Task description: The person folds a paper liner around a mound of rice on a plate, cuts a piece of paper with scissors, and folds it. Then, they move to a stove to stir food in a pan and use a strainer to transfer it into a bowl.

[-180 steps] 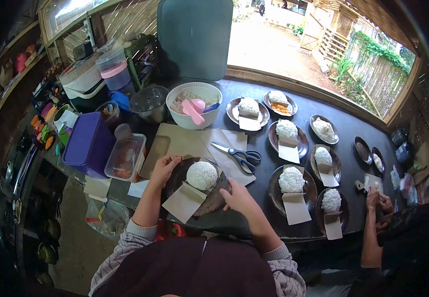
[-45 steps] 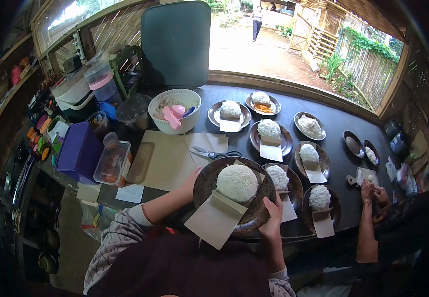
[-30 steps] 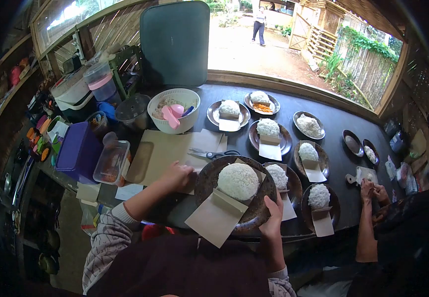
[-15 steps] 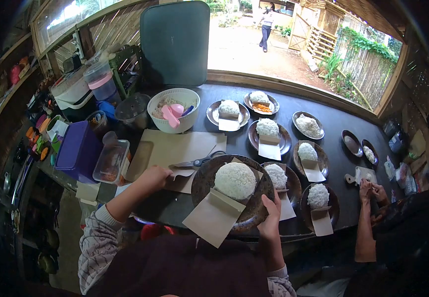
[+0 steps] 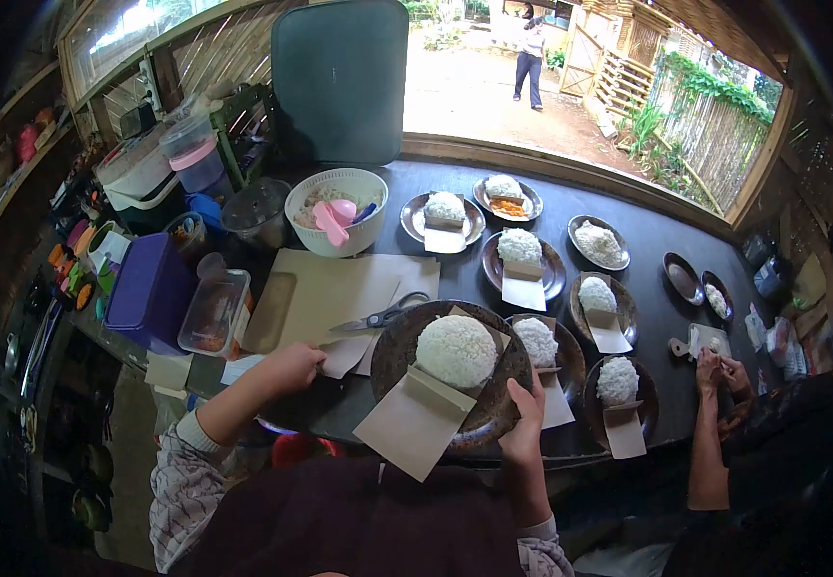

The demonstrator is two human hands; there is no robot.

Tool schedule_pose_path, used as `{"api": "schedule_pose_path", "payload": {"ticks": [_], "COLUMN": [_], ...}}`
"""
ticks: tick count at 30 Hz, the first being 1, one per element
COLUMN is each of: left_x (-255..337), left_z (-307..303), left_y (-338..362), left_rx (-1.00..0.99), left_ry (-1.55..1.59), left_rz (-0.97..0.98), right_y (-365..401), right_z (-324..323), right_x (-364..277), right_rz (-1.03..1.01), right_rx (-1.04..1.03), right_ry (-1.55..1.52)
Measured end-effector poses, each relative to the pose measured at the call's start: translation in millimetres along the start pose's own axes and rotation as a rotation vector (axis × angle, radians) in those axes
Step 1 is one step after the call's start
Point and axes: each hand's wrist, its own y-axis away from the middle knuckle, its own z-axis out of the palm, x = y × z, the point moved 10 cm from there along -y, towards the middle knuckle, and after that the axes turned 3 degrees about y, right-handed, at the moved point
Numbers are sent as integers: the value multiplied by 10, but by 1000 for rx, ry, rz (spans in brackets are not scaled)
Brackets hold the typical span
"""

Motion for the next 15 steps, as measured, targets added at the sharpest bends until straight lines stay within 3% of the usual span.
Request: {"api": "schedule_pose_path", "payload": {"ticks": [4, 6, 15], "left_x": [-5, -24, -3], "left_z": [-87, -168, -238], "left_y": [-11, 8, -53], "left_rx": [12, 16, 58], "left_ry": [25, 36, -174], "left_rz": [-32, -145, -135], "right_y": [-3, -3, 12], "right_z": [-19, -21, -34], "right_x": [11, 7, -10], "right_rz": [-6, -4, -9], "right_rx": [-5, -4, 16], "right_ry": [-4, -13, -14]}}
